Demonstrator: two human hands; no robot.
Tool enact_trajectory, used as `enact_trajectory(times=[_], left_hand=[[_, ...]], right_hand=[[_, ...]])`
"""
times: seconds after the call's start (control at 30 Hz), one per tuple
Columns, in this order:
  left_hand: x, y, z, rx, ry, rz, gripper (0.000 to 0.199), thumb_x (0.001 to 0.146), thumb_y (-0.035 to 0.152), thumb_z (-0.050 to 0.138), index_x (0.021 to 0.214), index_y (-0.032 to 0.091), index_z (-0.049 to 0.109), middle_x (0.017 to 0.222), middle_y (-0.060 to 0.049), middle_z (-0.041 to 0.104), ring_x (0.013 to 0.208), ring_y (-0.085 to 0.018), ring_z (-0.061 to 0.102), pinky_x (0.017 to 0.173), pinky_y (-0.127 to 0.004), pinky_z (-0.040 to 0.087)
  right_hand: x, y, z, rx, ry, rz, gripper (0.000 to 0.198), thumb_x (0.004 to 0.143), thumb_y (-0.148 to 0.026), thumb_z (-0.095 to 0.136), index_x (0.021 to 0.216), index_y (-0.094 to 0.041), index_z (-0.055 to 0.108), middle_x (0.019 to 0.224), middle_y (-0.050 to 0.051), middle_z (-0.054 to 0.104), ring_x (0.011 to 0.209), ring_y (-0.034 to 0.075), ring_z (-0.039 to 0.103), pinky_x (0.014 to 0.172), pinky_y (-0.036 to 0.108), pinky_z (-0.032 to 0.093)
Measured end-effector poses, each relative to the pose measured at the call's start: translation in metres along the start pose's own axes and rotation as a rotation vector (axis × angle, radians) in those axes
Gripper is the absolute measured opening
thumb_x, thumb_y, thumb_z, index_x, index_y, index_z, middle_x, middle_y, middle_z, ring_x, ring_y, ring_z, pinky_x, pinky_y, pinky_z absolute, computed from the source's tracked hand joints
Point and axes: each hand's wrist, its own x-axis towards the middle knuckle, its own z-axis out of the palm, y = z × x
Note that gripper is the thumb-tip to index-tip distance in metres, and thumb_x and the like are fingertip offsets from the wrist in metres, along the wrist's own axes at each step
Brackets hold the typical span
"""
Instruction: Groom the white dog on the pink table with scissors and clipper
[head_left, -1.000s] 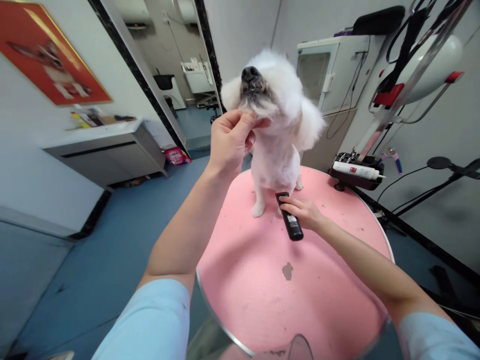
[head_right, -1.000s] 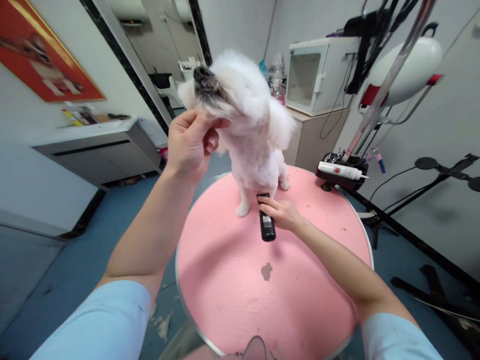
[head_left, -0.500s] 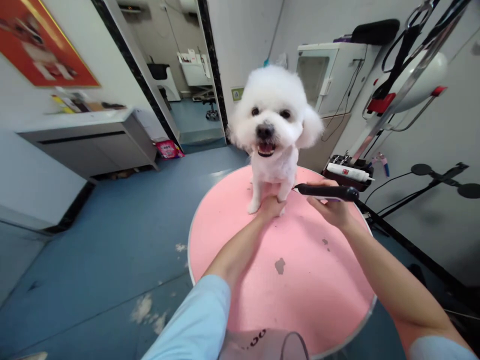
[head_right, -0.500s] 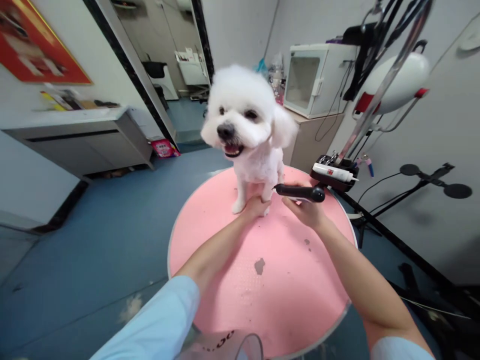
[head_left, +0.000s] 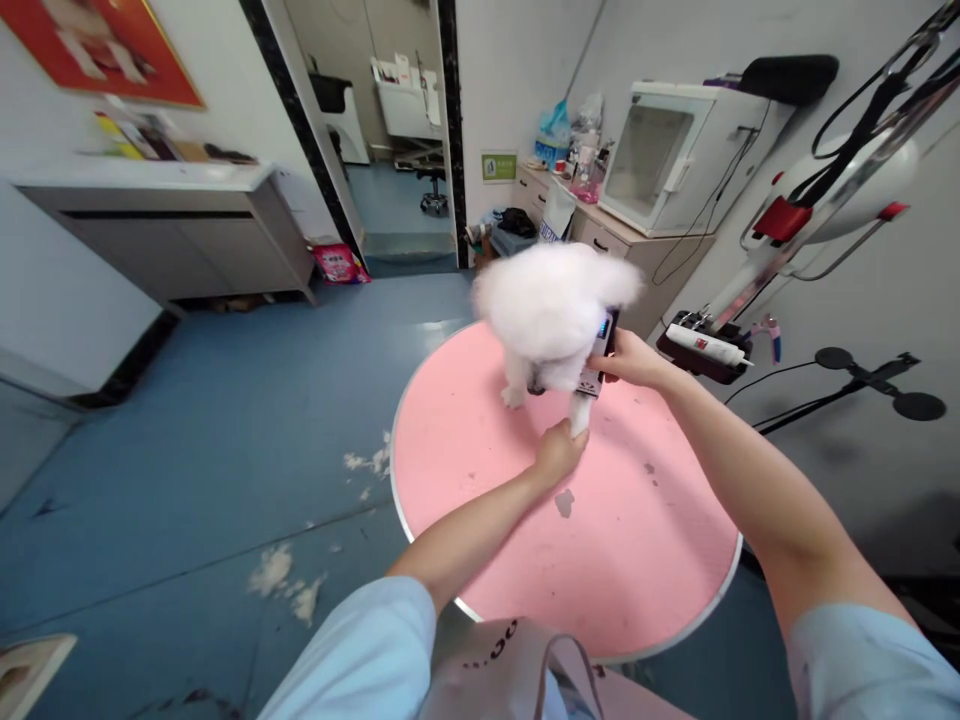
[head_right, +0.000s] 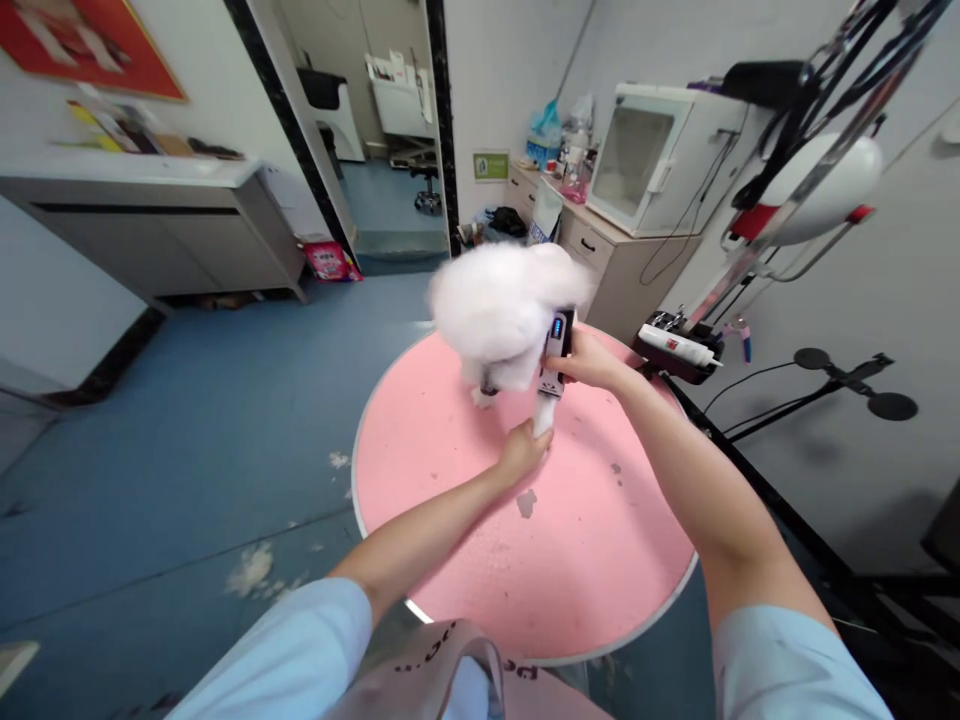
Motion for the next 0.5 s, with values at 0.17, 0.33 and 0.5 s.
enact_trajectory(times=[0.17,0.33,0.5], left_hand=[[-0.015,-0.009,-0.005,-0.062,0.058,-0.018,0.021,0.082,0.036,0.055,0.079,0.016,0.059,0.072,-0.005,0.066,0.068,-0.018,0.061,0.058,-0.025,0.038],[-0.044,-0.005,-0.043,-0.362,-0.097,-0.090,0.016,0.077,0.027,0.057,0.067,0.017,0.050,0.052,0.002,0.054,0.047,-0.012,0.052,0.045,-0.021,0.033],[-0.083,0.003,-0.091,-0.589,-0.228,-0.174,0.026,0.071,0.037,0.064,0.063,0.019,0.047,0.043,0.005,0.048,0.035,-0.010,0.043,0.038,-0.022,0.029]], right_hand=[[-0.007,0.007,0.013,0.234,0.028,-0.025,0.027,0.061,-0.018,0.078,0.078,-0.017,0.057,0.063,0.000,0.063,0.047,0.012,0.053,0.040,0.023,0.043],[-0.042,0.034,0.023,0.751,0.026,0.092,0.037,0.063,-0.038,0.082,0.087,-0.021,0.060,0.080,0.001,0.069,0.079,0.021,0.067,0.072,0.035,0.057],[-0.087,0.045,0.029,1.135,0.264,0.249,0.027,0.084,-0.048,0.060,0.084,-0.021,0.055,0.076,0.004,0.069,0.076,0.022,0.069,0.070,0.038,0.058]])
